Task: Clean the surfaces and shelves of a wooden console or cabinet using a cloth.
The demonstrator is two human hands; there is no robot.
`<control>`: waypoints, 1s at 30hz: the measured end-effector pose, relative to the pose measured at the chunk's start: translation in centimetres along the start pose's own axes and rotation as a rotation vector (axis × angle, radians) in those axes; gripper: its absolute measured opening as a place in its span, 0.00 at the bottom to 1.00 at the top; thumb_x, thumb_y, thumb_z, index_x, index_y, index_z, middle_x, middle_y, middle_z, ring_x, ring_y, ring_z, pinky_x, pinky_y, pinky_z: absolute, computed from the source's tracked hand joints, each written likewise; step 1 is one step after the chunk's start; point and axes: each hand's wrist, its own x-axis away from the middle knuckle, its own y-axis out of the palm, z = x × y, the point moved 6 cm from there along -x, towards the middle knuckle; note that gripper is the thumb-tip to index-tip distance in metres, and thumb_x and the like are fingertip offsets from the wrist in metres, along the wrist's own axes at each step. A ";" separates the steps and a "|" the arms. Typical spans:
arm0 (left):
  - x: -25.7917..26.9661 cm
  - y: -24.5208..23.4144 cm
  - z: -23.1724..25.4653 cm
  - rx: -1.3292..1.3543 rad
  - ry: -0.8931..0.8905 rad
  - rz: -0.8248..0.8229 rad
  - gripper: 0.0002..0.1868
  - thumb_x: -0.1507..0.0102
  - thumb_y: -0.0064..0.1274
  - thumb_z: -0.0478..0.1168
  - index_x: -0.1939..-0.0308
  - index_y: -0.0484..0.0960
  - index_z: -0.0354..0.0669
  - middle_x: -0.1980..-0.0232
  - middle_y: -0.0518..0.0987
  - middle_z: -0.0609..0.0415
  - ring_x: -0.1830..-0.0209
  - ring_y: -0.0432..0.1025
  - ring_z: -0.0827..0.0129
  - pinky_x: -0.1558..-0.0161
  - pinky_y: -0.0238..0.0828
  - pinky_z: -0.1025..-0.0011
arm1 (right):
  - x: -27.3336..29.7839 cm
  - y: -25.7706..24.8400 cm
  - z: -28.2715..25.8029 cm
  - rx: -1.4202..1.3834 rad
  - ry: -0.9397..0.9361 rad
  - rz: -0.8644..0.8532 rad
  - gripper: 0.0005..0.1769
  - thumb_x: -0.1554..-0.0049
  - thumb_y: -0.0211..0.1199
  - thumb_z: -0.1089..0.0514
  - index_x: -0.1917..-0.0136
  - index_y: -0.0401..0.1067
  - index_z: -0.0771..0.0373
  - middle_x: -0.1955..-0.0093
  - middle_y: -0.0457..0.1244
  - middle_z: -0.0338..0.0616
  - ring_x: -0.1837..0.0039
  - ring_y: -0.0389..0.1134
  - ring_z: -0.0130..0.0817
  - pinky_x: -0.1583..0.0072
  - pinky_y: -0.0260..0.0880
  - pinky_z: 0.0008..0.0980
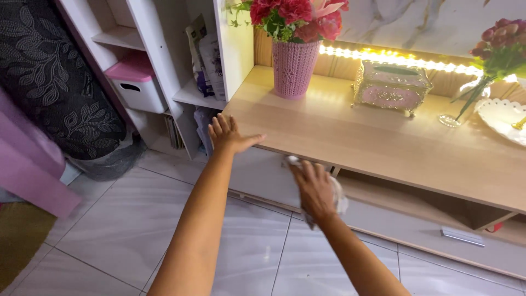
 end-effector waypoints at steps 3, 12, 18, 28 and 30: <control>-0.2 0.5 -0.6 -0.009 0.003 -0.008 0.77 0.54 0.47 0.87 0.18 0.32 0.45 0.16 0.23 0.38 0.17 0.15 0.49 0.23 0.10 0.50 | 1.5 -0.6 1.3 0.015 0.125 -0.043 0.30 0.49 0.60 0.62 0.32 0.69 0.51 0.37 0.59 0.44 0.40 0.59 0.47 0.44 0.62 0.45; -3.3 1.6 -1.6 -0.010 0.020 -0.026 0.73 0.50 0.48 0.83 0.18 0.33 0.44 0.16 0.23 0.37 0.16 0.14 0.49 0.23 0.09 0.50 | -4.8 8.0 -8.3 0.206 -0.200 0.011 0.27 0.46 0.57 0.54 0.33 0.68 0.59 0.32 0.58 0.49 0.32 0.58 0.49 0.39 0.63 0.45; -3.6 2.2 -1.5 0.014 0.051 -0.016 0.71 0.49 0.46 0.83 0.18 0.32 0.44 0.16 0.22 0.36 0.16 0.13 0.49 0.24 0.08 0.49 | -3.5 21.3 -13.3 0.404 -0.460 -0.028 0.38 0.42 0.51 0.50 0.20 0.56 0.59 0.20 0.50 0.43 0.19 0.47 0.37 0.22 0.47 0.39; -2.4 1.7 -1.6 0.036 0.070 0.029 0.71 0.48 0.44 0.82 0.18 0.34 0.41 0.17 0.24 0.34 0.17 0.15 0.47 0.24 0.08 0.48 | 2.3 18.6 -7.9 0.488 -0.608 -0.151 0.42 0.41 0.48 0.49 0.16 0.41 0.53 0.17 0.44 0.41 0.17 0.41 0.37 0.22 0.44 0.40; -2.5 1.4 -1.5 0.020 0.062 0.027 0.71 0.48 0.45 0.82 0.19 0.34 0.41 0.17 0.24 0.34 0.17 0.14 0.46 0.24 0.08 0.49 | -1.0 17.3 -8.5 0.483 -0.503 -0.118 0.40 0.40 0.48 0.51 0.17 0.46 0.59 0.15 0.43 0.39 0.17 0.41 0.39 0.23 0.45 0.41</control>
